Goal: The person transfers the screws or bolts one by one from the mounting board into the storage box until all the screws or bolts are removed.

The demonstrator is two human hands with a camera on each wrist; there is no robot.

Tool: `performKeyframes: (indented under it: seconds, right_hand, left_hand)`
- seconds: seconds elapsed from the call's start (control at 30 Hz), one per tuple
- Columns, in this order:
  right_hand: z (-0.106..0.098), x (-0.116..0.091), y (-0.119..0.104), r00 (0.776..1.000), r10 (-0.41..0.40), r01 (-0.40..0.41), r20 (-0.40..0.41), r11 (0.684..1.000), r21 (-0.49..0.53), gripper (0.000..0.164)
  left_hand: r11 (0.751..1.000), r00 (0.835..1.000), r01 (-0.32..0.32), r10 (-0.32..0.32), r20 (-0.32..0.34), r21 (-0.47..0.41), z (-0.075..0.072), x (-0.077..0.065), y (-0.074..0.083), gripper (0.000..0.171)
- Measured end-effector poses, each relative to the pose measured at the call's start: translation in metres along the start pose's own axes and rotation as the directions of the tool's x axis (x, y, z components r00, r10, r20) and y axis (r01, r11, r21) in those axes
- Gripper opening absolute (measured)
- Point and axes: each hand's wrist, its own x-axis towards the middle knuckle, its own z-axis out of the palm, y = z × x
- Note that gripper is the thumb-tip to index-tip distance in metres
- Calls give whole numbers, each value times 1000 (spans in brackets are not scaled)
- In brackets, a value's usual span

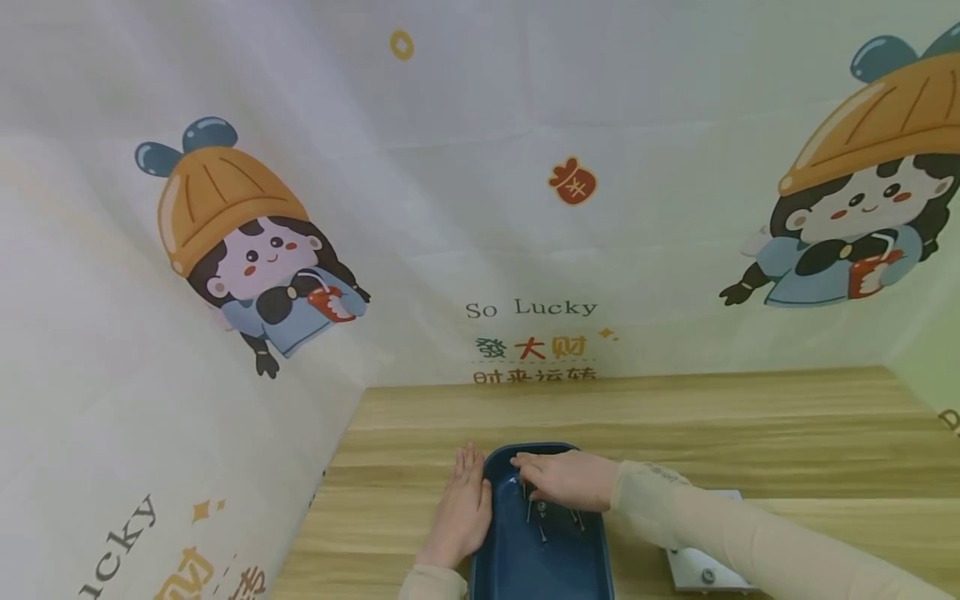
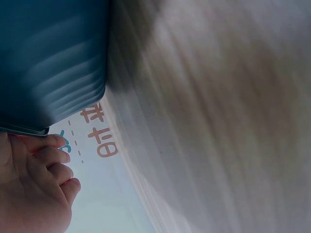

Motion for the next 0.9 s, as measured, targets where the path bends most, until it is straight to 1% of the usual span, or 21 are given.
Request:
performKeyframes:
  seconds: [0.13, 0.23, 0.33, 0.47, 0.57, 0.7, 0.8, 0.9]
  right_hand:
    - [-2, -4, 3, 1000, 18, -18, 12, 1000, -10, 31]
    - [-3, -9, 7, 999, 29, -29, 15, 999, -32, 30]
    - [-4, -16, 11, 999, 46, -46, -6, 998, -46, 27]
    - [-8, -28, 18, 996, 81, -82, -39, 996, -20, 25]
    - [-11, -41, 23, 993, 101, -101, -61, 995, -2, 27]
    - [-12, -65, 30, 990, 116, -114, -83, 993, 30, 36]
    - [-14, -84, 33, 987, 148, -142, -63, 986, 90, 39]
    - [-16, -102, 34, 981, 193, -188, -31, 973, 135, 40]
  left_hand:
    - [1000, 1000, -5, 5, -6, -7, -1, 1, 1, 48]
    - [1000, 1000, -5, 5, -10, 0, 0, 1, 1, 48]
    - [1000, 1000, -7, 7, -13, 3, 0, 2, 1, 48]
    - [1000, 1000, -11, 11, -14, -8, 0, 2, 2, 48]
    - [1000, 1000, -16, 16, -16, -12, 0, 2, 2, 48]
    - [1000, 1000, -16, 16, -15, -13, 1, 1, 1, 48]
    - [1000, 1000, -11, 10, -15, -14, 1, 1, 1, 48]
    - [1000, 1000, -9, 8, -18, -19, 0, 0, 1, 48]
